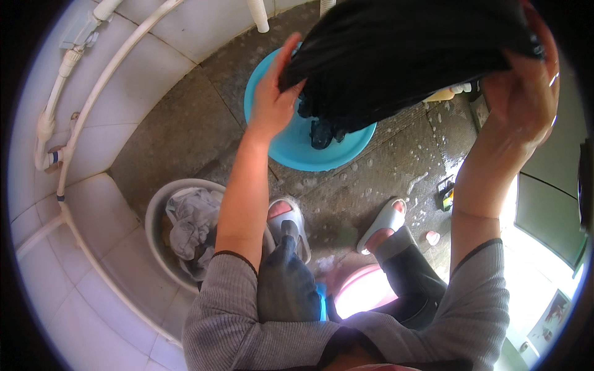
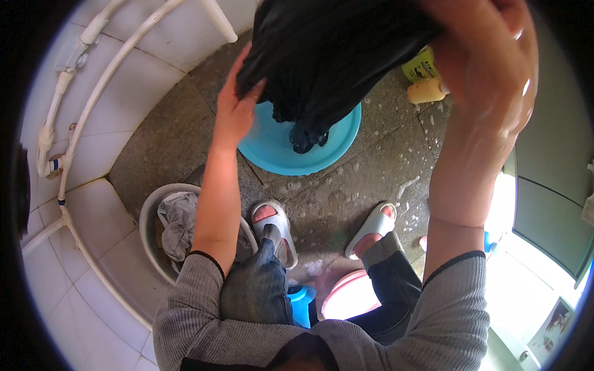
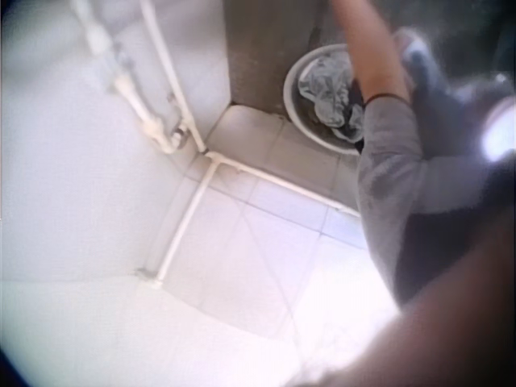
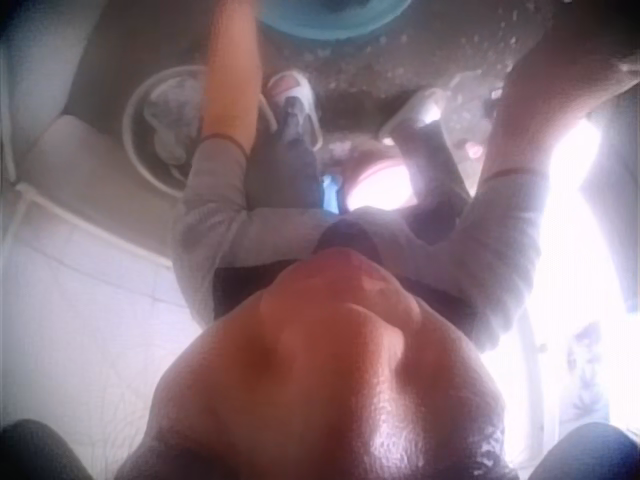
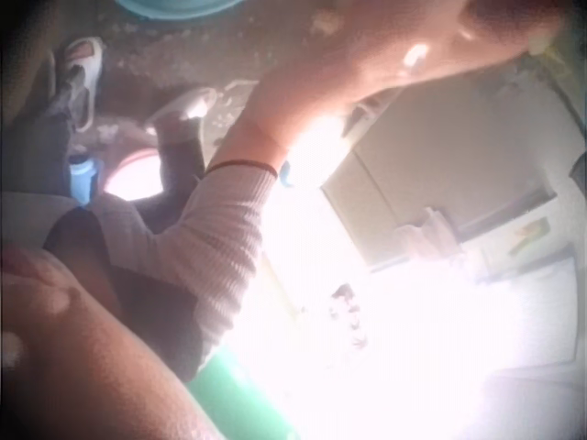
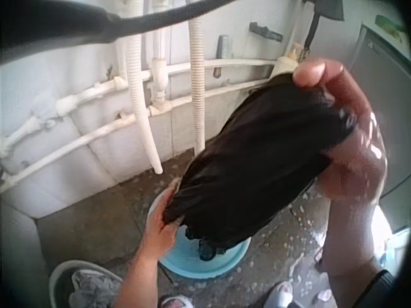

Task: The person washes clothes by hand in a basin with soapy water, rubbing the fabric and wringing it out before rinsing it in a second basin under running water.

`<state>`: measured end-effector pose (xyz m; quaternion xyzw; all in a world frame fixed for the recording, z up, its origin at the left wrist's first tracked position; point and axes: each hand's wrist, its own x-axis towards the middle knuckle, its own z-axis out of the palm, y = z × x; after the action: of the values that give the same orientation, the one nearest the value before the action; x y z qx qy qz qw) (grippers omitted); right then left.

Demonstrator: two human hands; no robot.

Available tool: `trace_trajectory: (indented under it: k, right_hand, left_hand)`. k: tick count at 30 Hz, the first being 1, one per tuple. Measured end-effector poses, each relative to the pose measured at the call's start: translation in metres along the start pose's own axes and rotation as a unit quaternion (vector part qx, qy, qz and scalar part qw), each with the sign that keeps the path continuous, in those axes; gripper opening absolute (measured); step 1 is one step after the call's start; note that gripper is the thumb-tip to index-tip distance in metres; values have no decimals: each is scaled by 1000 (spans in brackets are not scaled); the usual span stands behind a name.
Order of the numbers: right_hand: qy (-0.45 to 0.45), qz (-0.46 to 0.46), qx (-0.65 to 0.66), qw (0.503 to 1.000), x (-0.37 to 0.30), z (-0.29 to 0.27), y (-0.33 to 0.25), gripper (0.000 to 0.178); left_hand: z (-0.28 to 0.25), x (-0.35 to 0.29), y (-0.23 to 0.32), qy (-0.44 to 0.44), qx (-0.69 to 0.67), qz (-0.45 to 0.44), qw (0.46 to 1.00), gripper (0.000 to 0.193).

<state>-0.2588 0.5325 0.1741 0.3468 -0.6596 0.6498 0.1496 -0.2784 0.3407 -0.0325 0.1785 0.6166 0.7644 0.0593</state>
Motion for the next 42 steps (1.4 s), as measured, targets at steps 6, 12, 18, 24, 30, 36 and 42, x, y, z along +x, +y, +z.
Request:
trace_trajectory:
  k: [6, 12, 18, 24, 30, 36, 42]
  right_hand:
    - [70, 216, -385, 895, -52, -36, 67, 50]
    - [-5, 343, -288, 894, -174, 18, 189, 63]
    - [-244, 385, -559, 693, -272, 77, 251, 69]
    - [-202, 430, -621, 623, -280, 110, 281, 56]
    - [-262, 478, -505, 669, -255, 60, 276, 54]
    - [-244, 471, -431, 730, -192, 22, 206, 48]
    - [-203, 339, -220, 892, -64, 15, 77, 46]
  left_hand:
    - [-29, -2, -23, 154, 155, -22, 976, 31]
    - [-37, -31, -102, 39, 572, 117, 811, 26]
    - [-11, -62, -140, -312, 717, -99, 616, 71]
    - [-4, -59, -184, -321, 785, -92, 522, 62]
    - [-8, -47, -169, -295, 701, -95, 642, 60]
    - [-29, -72, -133, -172, 340, -207, 901, 69]
    - [-37, -31, -64, -136, 271, -82, 949, 88]
